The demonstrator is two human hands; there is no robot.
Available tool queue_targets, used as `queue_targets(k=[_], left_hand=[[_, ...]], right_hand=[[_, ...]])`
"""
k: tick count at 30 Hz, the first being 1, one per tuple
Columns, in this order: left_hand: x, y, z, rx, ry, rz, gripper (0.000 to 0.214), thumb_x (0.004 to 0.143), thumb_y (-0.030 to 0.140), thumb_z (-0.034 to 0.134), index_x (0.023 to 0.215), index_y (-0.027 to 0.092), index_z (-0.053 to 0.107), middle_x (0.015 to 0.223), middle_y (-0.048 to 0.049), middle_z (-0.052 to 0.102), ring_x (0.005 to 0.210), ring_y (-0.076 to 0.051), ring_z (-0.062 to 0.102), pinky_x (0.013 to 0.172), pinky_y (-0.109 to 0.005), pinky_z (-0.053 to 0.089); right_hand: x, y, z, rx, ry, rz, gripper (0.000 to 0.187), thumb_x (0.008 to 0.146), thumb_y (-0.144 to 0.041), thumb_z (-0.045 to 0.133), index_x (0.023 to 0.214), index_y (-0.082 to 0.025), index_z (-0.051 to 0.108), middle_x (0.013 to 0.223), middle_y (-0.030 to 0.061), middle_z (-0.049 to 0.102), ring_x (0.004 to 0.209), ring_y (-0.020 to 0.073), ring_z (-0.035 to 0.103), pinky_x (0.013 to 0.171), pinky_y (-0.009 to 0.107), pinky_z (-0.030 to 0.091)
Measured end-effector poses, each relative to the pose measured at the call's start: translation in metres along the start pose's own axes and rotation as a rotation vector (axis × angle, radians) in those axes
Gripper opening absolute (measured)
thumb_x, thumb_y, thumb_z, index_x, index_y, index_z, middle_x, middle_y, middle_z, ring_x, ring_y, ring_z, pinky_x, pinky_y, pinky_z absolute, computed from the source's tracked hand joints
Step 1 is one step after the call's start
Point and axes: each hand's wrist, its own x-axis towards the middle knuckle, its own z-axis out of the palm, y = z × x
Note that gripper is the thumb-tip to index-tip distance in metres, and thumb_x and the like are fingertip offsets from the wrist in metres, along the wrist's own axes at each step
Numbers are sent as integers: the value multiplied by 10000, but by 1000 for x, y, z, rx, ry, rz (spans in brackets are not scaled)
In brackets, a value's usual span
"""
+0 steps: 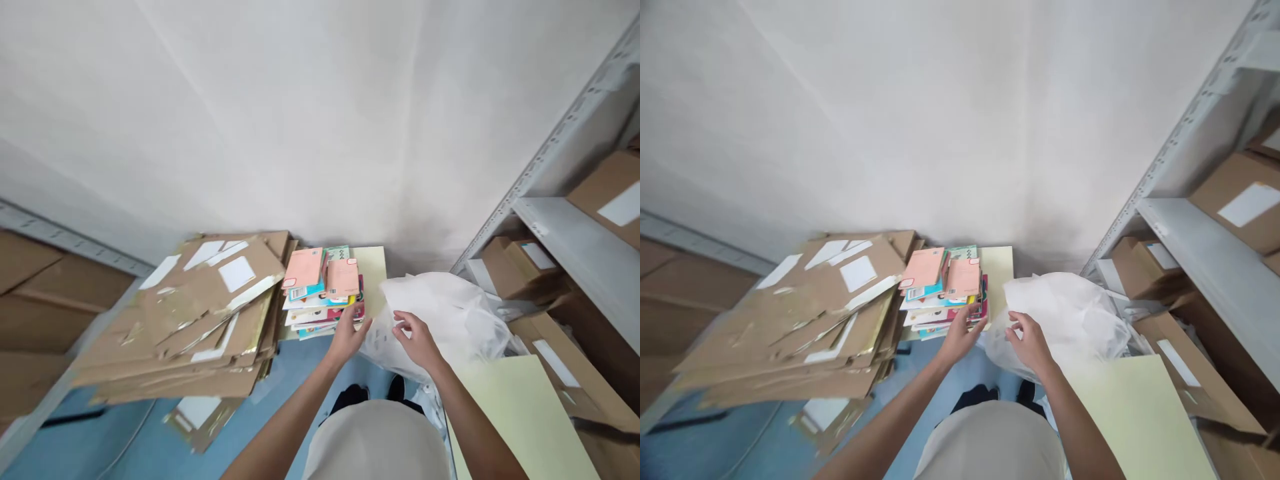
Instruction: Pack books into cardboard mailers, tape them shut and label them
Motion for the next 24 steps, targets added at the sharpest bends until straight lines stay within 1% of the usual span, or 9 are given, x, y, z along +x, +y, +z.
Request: queue_targets(k=[2, 3, 6, 9, 11, 13, 16, 20, 24], left_hand=[[2, -4, -13, 142, 82, 45, 402, 827, 417, 599, 1166, 201, 589, 1251, -148, 612, 1253, -314, 524, 1029, -485, 422], [3, -6, -19, 215, 110, 46, 403, 830, 406, 598, 1176, 199, 587, 1275, -156, 599, 1284, -324, 496, 1053, -494, 397], [8, -10, -36, 412, 145, -39, 460, 823, 386, 613, 1233, 182, 570, 1364, -185, 542, 1319, -370, 441, 1054, -536, 371], [14, -11, -47, 523, 90, -155, 520, 823, 386, 617, 1291, 173, 541, 1464, -202, 453, 1341, -408, 392, 1015, -586, 368], [16, -10, -51, 540, 36, -175, 540, 820, 387, 621, 1313, 187, 528, 1489, -192, 432, 1353, -408, 374, 1010, -593, 360], [15, -11, -54, 530, 1, -158, 544, 821, 377, 622, 1324, 196, 521, 1476, -183, 455, 1359, -400, 371, 1018, -587, 348], [11, -17, -58, 480, -14, -111, 534, 824, 368, 624, 1321, 202, 526, 1454, -175, 488, 1363, -391, 372, 1030, -580, 328], [2, -27, -65, 385, -36, -54, 526, 811, 367, 640, 1309, 227, 539, 1433, -153, 519, 1370, -391, 363, 1036, -580, 319], [-7, -32, -71, 308, -97, 27, 501, 832, 372, 603, 1308, 224, 545, 1410, -138, 544, 1372, -377, 368, 1037, -563, 328]], right_hand=[[19, 5, 18, 59, -54, 11, 373, 760, -293, 643, 1129, -253, 681, 1123, 75, 708, 897, 204, 690, 856, 397, 551], [27, 7, 29, 96, -80, 36, 393, 743, -304, 663, 1133, -253, 678, 1141, 77, 703, 938, 212, 688, 878, 405, 545], [51, 13, 59, 216, -139, 148, 507, 681, -352, 735, 1170, -244, 656, 1246, 104, 658, 1103, 257, 649, 918, 440, 533], [72, 12, 86, 304, -133, 195, 603, 612, -380, 802, 1180, -244, 652, 1329, 127, 603, 1216, 302, 587, 937, 481, 525], [82, 9, 100, 343, -123, 197, 581, 590, -393, 819, 1133, -245, 674, 1294, 128, 628, 1214, 314, 589, 938, 496, 525], [89, 7, 112, 376, -124, 196, 538, 591, -415, 812, 1083, -236, 691, 1224, 126, 671, 1174, 305, 618, 937, 495, 527], [90, 7, 125, 385, -85, 180, 503, 594, -441, 792, 1035, -216, 705, 1148, 123, 710, 1130, 288, 646, 950, 481, 522], [78, 8, 130, 330, 78, 134, 476, 587, -466, 789, 982, -207, 728, 1116, 117, 729, 1102, 283, 658, 947, 463, 526], [58, 6, 129, 336, 220, 151, 471, 658, -508, 741, 999, -182, 726, 1067, 127, 739, 999, 265, 696, 876, 429, 558]])
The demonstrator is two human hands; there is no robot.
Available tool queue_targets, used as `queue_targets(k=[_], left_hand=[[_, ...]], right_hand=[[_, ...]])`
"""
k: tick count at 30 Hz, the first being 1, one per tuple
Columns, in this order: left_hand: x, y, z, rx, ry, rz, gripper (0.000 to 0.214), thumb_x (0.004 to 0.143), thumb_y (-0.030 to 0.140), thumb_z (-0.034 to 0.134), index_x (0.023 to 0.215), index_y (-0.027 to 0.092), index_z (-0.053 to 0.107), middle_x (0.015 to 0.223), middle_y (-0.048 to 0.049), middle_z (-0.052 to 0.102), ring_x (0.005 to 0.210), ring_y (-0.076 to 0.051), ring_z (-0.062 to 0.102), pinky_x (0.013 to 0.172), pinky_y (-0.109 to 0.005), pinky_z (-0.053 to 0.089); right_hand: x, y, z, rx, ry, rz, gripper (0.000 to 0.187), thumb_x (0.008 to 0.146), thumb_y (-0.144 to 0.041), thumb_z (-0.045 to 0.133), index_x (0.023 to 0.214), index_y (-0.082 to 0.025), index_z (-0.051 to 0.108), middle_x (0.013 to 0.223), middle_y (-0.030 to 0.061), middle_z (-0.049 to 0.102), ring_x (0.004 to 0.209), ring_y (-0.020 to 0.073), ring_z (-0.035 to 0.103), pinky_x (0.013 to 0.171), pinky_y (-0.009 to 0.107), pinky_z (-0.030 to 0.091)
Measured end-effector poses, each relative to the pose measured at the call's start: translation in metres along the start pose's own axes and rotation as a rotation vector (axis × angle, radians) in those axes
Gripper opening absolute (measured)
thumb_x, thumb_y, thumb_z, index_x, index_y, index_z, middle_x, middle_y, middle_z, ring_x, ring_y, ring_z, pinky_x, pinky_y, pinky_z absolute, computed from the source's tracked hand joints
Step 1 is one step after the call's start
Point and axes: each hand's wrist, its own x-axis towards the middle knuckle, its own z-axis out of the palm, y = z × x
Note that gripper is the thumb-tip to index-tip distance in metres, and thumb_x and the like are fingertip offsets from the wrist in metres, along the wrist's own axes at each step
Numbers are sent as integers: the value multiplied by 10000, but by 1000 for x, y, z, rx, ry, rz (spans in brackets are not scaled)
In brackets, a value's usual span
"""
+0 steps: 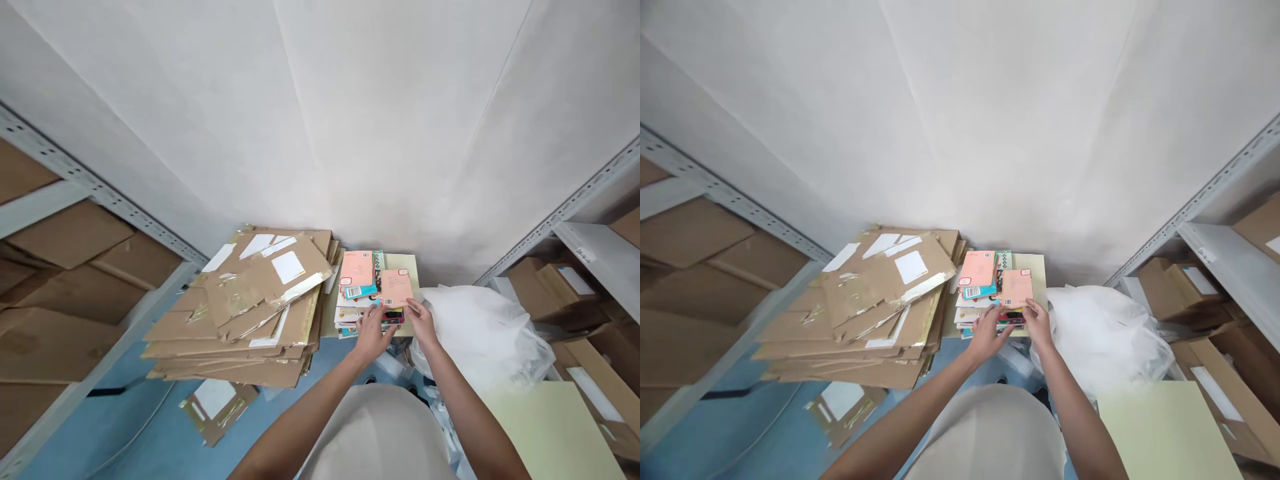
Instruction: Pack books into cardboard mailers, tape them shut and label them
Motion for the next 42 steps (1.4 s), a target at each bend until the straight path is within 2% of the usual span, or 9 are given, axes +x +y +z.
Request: queue_targets(k=[11, 17, 21, 24, 27, 30, 33, 39, 42], left_hand=[[-17, 7, 5, -340, -87, 132, 437, 837, 417, 599, 1226, 219, 613, 1294, -125, 627, 1296, -325, 485, 1081, -515, 343], [-9, 40, 20, -571, -229, 110, 434, 853, 490, 589, 1184, 211, 614, 1275, -126, 628, 1211, -280, 563, 1003, -438, 445], [-10, 73, 31, -773, -432, 47, 558, 803, 595, 628, 1199, 204, 601, 1278, -141, 630, 1196, -281, 581, 978, -424, 463], [-19, 104, 37, -910, -620, -54, 654, 742, 681, 648, 1199, 218, 586, 1274, -140, 635, 1164, -289, 614, 937, -422, 494], [-34, 137, 47, -983, -775, -160, 633, 711, 714, 651, 1103, 220, 601, 1179, -113, 682, 1080, -284, 659, 872, -416, 529], [-57, 172, 66, -1030, -906, -165, 564, 678, 650, 727, 1019, 212, 627, 1071, -84, 720, 1005, -269, 684, 847, -395, 542], [-81, 203, 89, -1022, -1024, -154, 555, 666, 616, 753, 1010, 191, 661, 1075, -97, 728, 972, -268, 692, 814, -368, 549], [-116, 247, 138, -922, -1167, -71, 562, 692, 579, 754, 1068, 166, 696, 1090, -119, 731, 975, -273, 687, 826, -356, 535], [-129, 258, 164, -866, -1258, -28, 549, 694, 553, 767, 1075, 163, 705, 1088, -113, 732, 969, -270, 684, 838, -362, 527]], right_hand=[[-50, -3, -14, 137, 429, -14, 327, 681, -489, 699, 778, -190, 611, 802, 36, 670, 713, 161, 643, 715, 368, 587], [-86, -18, -42, -135, 619, -170, 134, 737, -336, 604, 726, -209, 565, 776, 18, 609, 750, 163, 600, 662, 303, 537], [-120, -32, -63, -191, 785, -209, 92, 767, -293, 579, 781, -229, 515, 790, -4, 580, 745, 148, 591, 629, 266, 512], [-150, -36, -86, -343, 831, -347, 71, 790, -267, 581, 833, -247, 528, 824, 14, 630, 778, 174, 623, 713, 334, 534], [-181, -34, -115, -624, 725, -486, 67, 807, -209, 572, 778, -270, 570, 822, 31, 688, 811, 206, 653, 789, 397, 524], [-213, -30, -145, -821, 613, -522, 143, 831, -182, 568, 797, -301, 640, 838, 21, 722, 845, 210, 669, 857, 426, 505], [-244, -27, -172, -945, 598, -504, 189, 865, -184, 554, 881, -325, 679, 868, 13, 737, 860, 199, 672, 895, 424, 496], [-299, -25, -232, -967, 785, -548, 244, 862, -250, 600, 1103, -259, 634, 1059, 77, 685, 1009, 239, 633, 924, 454, 481], [-320, -20, -267, -824, 982, -378, 393, 850, -364, 638, 1217, -235, 579, 1213, 139, 615, 1151, 300, 571, 930, 502, 489]])
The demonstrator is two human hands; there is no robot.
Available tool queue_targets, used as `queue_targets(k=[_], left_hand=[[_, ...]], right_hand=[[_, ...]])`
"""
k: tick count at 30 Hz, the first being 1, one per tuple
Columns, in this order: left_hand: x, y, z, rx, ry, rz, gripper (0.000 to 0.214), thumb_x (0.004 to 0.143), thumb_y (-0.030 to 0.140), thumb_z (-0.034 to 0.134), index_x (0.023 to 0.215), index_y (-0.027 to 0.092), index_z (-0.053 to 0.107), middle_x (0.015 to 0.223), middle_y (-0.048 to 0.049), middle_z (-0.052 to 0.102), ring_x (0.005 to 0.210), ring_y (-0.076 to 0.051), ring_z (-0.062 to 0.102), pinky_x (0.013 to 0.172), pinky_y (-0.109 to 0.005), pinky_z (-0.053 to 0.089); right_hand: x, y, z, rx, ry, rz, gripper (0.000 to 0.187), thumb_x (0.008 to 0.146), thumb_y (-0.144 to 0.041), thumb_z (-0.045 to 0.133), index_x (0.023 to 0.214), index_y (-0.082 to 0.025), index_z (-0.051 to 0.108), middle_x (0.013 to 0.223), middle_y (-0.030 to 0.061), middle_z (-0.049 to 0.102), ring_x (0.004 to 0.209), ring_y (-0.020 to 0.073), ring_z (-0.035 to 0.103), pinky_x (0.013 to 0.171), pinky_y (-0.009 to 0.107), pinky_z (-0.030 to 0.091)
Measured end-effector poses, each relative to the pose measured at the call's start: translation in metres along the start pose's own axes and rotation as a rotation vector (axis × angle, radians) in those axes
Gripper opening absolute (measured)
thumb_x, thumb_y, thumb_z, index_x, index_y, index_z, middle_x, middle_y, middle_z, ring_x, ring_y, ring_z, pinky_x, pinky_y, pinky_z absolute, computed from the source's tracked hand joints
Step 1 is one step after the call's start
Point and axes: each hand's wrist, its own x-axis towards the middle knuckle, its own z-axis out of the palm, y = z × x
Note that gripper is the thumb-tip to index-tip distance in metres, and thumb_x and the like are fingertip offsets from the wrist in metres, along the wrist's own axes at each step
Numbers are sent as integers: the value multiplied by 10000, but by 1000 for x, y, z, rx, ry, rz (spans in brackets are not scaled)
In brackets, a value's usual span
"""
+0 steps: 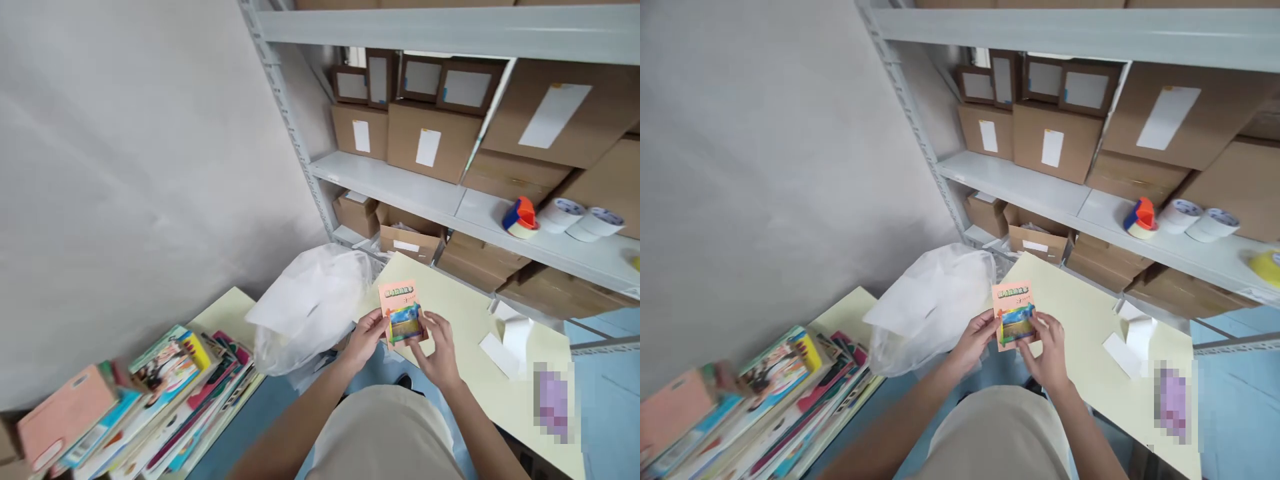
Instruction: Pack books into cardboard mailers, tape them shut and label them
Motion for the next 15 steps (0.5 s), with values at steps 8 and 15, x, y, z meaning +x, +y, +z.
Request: queue_targets(k=[8, 15], left_hand=[[40, -30, 49, 213, -233, -102, 509, 703, 615, 734, 937, 163, 727, 974, -82, 748, 887, -218, 676, 816, -305, 506], [60, -47, 64, 293, -263, -209, 573, 638, 649, 758, 918, 152, 715, 879, -74, 741, 829, -201, 663, 759, -284, 490]], right_hand=[[8, 65, -52, 538, 64, 768, 776, 811, -610, 615, 1444, -236, 367, 1199, 149, 654, 947, 250, 687, 785, 412, 561], [8, 75, -78, 717, 241, 1010, 512, 680, -613, 740, 973, -199, 676, 699, 19, 688, 671, 187, 640, 654, 327, 529]])
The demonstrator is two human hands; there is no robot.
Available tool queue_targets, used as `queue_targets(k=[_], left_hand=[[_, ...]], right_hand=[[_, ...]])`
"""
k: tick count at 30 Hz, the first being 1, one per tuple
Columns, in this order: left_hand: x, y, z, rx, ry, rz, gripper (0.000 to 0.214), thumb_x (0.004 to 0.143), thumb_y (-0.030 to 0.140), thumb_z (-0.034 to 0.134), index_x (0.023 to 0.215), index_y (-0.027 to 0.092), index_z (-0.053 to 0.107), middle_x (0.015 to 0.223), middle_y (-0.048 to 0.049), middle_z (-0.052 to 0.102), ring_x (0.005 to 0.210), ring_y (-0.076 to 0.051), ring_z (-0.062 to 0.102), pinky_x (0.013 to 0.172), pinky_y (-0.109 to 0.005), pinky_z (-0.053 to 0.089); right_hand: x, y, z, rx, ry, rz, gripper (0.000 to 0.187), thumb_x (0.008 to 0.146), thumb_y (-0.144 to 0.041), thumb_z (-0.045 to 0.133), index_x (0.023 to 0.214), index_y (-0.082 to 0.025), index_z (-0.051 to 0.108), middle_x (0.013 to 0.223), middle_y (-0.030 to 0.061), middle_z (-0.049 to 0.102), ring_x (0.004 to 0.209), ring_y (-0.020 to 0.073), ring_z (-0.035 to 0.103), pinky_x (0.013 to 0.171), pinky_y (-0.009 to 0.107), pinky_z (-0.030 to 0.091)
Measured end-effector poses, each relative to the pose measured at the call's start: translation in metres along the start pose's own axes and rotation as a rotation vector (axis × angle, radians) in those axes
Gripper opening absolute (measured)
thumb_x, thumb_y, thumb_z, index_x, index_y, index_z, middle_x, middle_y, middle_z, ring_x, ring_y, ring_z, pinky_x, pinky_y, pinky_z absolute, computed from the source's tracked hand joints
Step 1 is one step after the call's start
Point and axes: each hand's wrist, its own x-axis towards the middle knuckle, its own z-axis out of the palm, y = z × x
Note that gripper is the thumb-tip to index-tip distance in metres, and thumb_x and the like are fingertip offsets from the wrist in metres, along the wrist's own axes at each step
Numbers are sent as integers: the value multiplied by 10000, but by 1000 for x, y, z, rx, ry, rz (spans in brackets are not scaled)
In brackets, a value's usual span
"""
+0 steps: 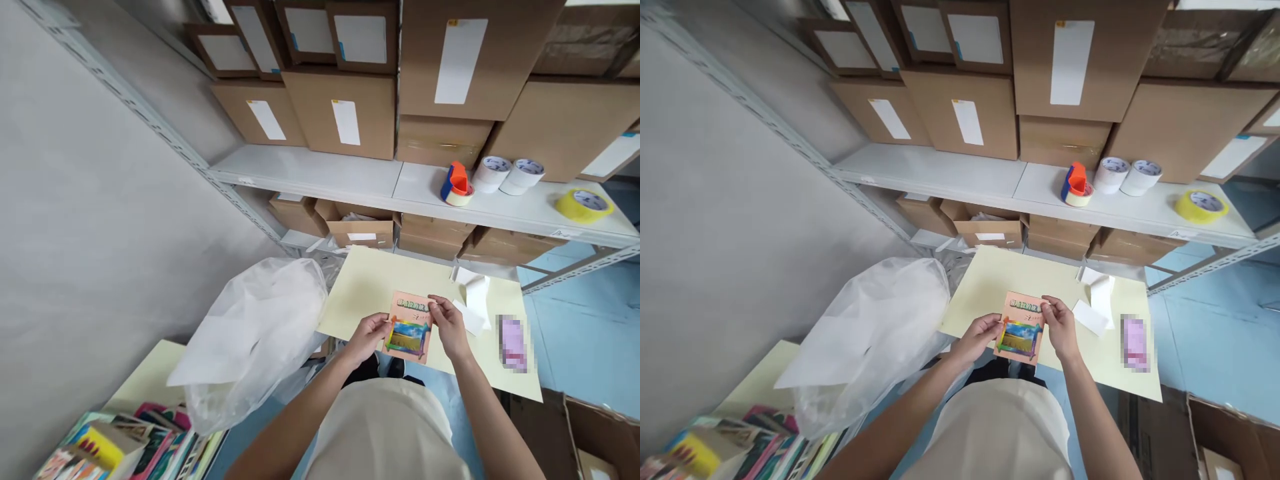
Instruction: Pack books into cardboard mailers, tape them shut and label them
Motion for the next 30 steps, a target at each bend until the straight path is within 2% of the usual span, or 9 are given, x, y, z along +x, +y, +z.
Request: queue_targets(k=[3, 7, 12, 14, 17, 20, 24, 27, 30], left_hand=[[5, -5, -2, -21, 1, -58, 572, 617, 604, 793, 946, 145, 703, 797, -56, 728, 761, -184, 656, 729, -285, 490], [6, -7, -7, 4, -27, -75, 435, 576, 477, 854, 811, 152, 687, 747, -40, 720, 723, -170, 668, 732, -282, 500], [5, -8, -21, 42, -81, -75, 339, 617, 415, 833, 759, 157, 665, 720, -39, 719, 698, -183, 692, 756, -315, 527], [8, -8, -28, 53, -79, -55, 320, 635, 417, 819, 742, 160, 661, 696, -35, 711, 699, -180, 688, 764, -311, 525], [13, -10, -39, 45, -80, -38, 323, 639, 433, 809, 735, 162, 661, 689, -23, 697, 668, -166, 672, 747, -302, 519], [16, -13, -49, 25, -86, -38, 337, 632, 448, 808, 728, 161, 659, 693, -9, 679, 625, -143, 647, 715, -288, 508], [16, -17, -59, 24, -67, -54, 359, 648, 481, 780, 737, 158, 652, 698, -1, 650, 564, -106, 576, 656, -266, 472], [16, -17, -62, -9, -50, -79, 399, 644, 515, 769, 778, 157, 657, 710, 0, 638, 537, -87, 521, 609, -252, 433], [19, -17, -62, -60, -54, -91, 441, 619, 537, 783, 804, 153, 673, 729, -2, 636, 525, -73, 488, 580, -241, 393]], right_hand=[[-1, 1, 0, 58, 102, -13, 473, 657, -605, 756, 894, -202, 686, 714, 19, 686, 623, 164, 605, 585, 293, 498], [0, 1, 2, 80, 228, -70, 460, 697, -608, 716, 901, -197, 677, 625, -20, 600, 528, 118, 492, 491, 248, 401], [2, -3, 12, 129, 301, -104, 443, 702, -595, 718, 864, -187, 663, 523, -66, 469, 470, 88, 392, 447, 222, 319], [2, -3, 18, 143, 323, -98, 442, 689, -592, 728, 857, -188, 664, 554, -50, 511, 481, 88, 420, 445, 217, 334], [1, -1, 24, 123, 347, -70, 443, 681, -585, 732, 885, -197, 669, 678, 0, 628, 571, 123, 545, 503, 240, 447], [-2, 5, 25, 47, 300, -53, 478, 719, -568, 699, 1026, -202, 675, 790, 26, 690, 678, 164, 632, 618, 310, 550], [-4, 13, 20, -127, 164, -142, 504, 811, -483, 583, 1239, -219, 617, 932, 40, 717, 692, 163, 658, 674, 373, 582], [-1, 12, 11, -303, 58, -261, 448, 814, -380, 562, 1239, -255, 626, 1001, 40, 726, 679, 156, 660, 666, 376, 580], [8, 0, 2, -475, -1, -356, 339, 804, -337, 603, 1127, -273, 685, 1034, 50, 733, 788, 198, 684, 697, 387, 583]])
